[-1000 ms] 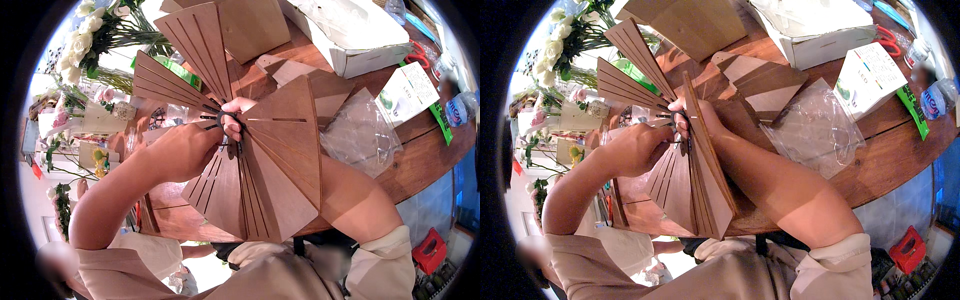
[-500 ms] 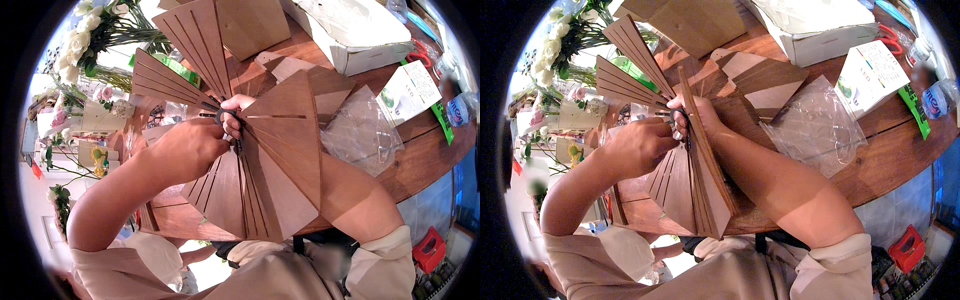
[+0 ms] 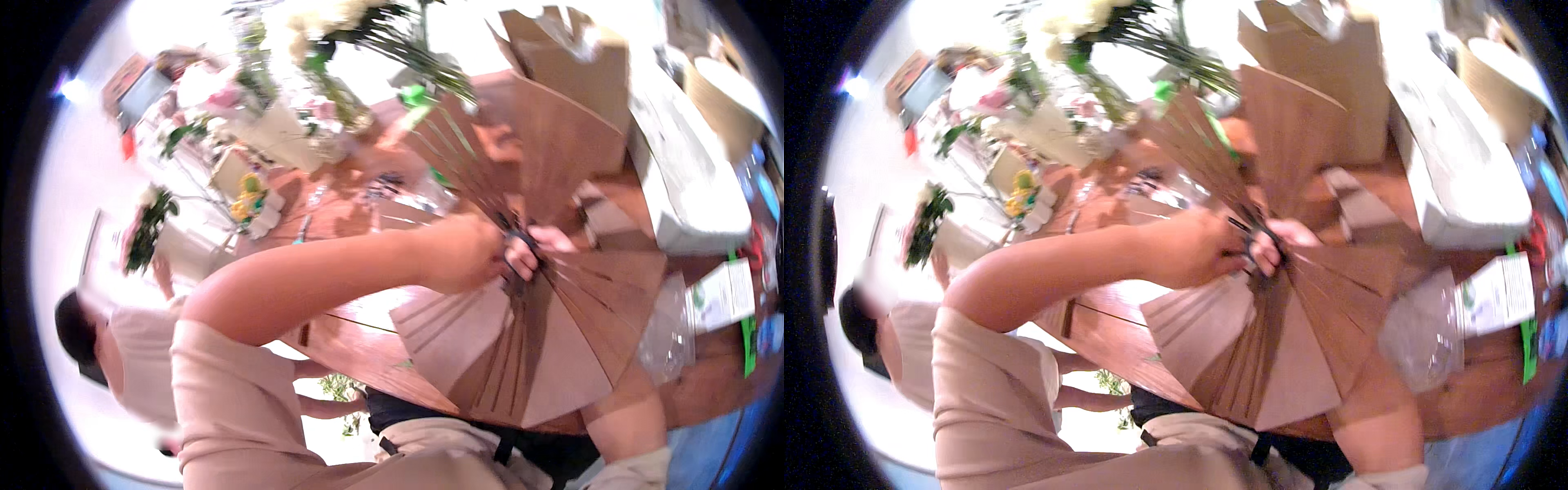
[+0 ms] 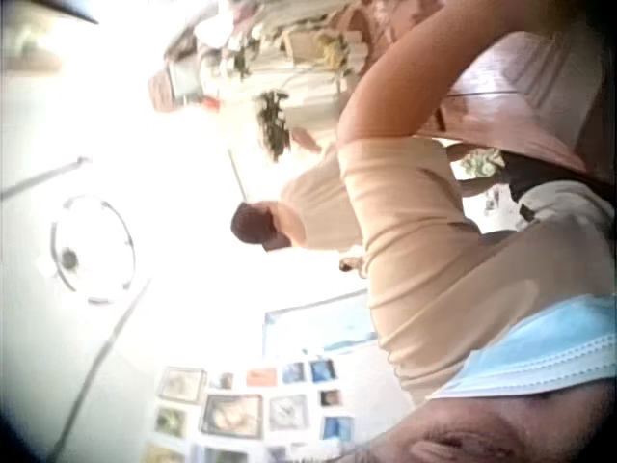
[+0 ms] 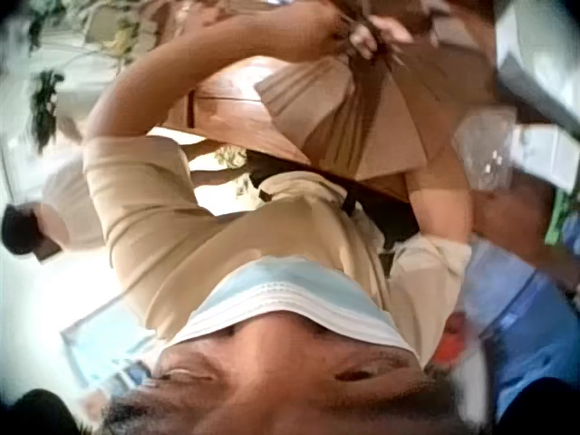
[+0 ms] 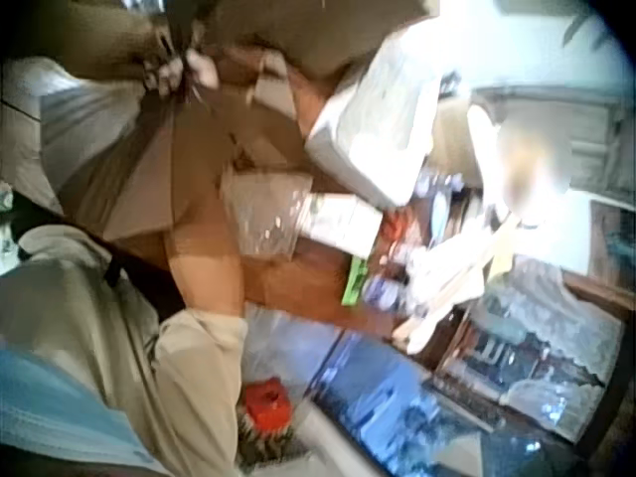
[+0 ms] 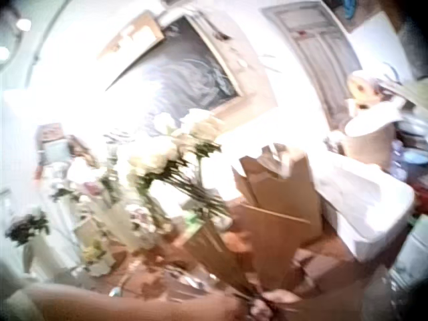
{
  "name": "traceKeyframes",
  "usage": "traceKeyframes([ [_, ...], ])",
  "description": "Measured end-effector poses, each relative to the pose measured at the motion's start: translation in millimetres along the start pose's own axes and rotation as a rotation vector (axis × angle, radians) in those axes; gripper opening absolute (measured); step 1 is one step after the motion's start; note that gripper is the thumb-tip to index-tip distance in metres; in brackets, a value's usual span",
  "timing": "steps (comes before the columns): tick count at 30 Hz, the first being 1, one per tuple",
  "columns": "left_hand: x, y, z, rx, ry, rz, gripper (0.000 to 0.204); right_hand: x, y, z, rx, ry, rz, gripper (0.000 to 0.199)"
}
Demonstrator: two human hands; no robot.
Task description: The person assembles a wooden fan by inserting individual slats into a central black hub. They use a small metal tool to secure the slats into place, working methodically around the circular hub to complete the fan structure.
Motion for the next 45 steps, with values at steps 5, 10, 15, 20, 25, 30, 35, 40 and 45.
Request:
traceKeyframes([
  [5,0.1,18.2,8.6,-0.526,0.077,0.272,0.021,-15.7,5.9,6.4,-0.253,-0.213,0.064,0.050],
  [10,10.2,8.7,23.0,-0.102,-0.044,0.089,0.025,-4.0,17.3,4.3,-0.258,-0.306,0.128,0.051],
  [15,2.6,7.1,3.5,0.006,-0.014,-0.078,0.030,-6.5,14.6,12.8,-0.313,-0.450,0.009,0.050],
  [20,-8.2,6.9,0.7,-0.639,0.056,0.247,0.029,6.0,19.5,15.8,-0.360,-0.409,0.147,0.050],
  [25,15.8,14.1,24.6,-0.123,-0.038,-0.007,0.027,4.4,18.4,14.1,-0.303,-0.350,0.072,0.051],
  [30,10.1,6.3,14.9,-0.328,0.125,0.068,0.023,-6.5,18.7,6.8,-0.338,-0.372,0.103,0.052],
  [35,6.3,11.2,13.0,-0.496,0.152,0.199,0.024,19.1,9.5,21.7,-0.218,-0.157,-0.035,0.053],
  [40,-14.5,-4.6,-8.2,-0.191,-0.012,-0.033,0.019,-12.8,15.2,10.3,-0.334,-0.412,0.091,0.054],
  [45,-5.7,-3.3,26.1,-0.478,-0.395,-0.194,0.015,-4.4,17.4,6.8,-0.317,-0.268,0.062,0.052],
])
Point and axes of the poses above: each hand's wrist, its own y-axis away from the middle knuckle, its own x-axis out of the back of the hand, z = x × y, the point moved 5 cm from there along -y, towards the middle knuckle, and after that the axes turned 14 degrees about -x, right-handed, at the moved point
